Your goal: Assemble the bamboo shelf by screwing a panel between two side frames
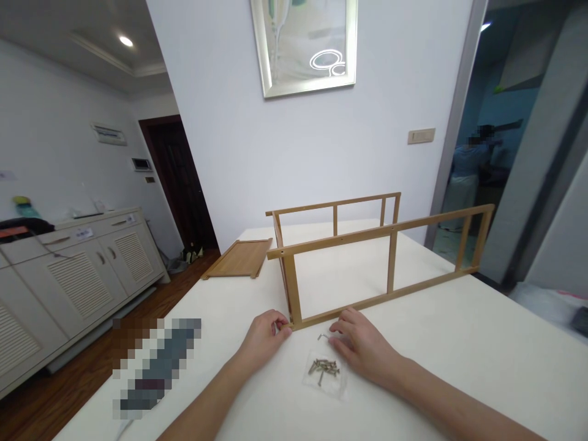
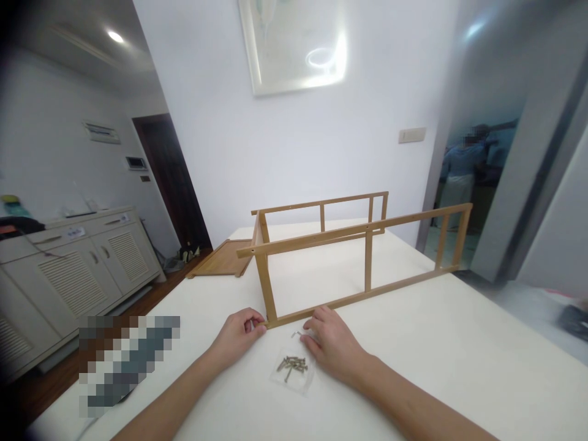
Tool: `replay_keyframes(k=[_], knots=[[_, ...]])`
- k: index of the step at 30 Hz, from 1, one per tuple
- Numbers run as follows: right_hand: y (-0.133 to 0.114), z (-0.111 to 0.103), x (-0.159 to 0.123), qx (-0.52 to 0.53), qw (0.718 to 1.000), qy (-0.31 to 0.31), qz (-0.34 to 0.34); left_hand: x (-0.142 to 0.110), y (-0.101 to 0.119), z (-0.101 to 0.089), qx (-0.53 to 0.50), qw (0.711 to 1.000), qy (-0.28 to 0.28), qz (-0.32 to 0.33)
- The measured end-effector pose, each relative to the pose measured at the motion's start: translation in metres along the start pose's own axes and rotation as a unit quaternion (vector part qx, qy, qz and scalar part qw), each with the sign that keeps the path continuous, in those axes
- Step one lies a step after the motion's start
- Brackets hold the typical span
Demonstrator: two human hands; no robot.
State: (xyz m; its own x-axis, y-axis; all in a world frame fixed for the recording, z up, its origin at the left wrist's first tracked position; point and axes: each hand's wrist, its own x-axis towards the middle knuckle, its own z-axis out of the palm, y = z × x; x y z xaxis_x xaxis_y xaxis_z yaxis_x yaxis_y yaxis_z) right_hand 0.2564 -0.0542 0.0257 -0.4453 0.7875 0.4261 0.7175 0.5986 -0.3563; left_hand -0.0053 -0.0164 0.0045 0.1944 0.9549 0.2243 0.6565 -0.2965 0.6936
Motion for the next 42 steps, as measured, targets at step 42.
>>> replay_keyframes(k=[42], knots=[[0.002, 0.002, -0.001, 0.021, 0.998, 0.023, -0.061, 0.000, 0.000, -0.002, -0.015, 1.000, -0.001, 0.005]])
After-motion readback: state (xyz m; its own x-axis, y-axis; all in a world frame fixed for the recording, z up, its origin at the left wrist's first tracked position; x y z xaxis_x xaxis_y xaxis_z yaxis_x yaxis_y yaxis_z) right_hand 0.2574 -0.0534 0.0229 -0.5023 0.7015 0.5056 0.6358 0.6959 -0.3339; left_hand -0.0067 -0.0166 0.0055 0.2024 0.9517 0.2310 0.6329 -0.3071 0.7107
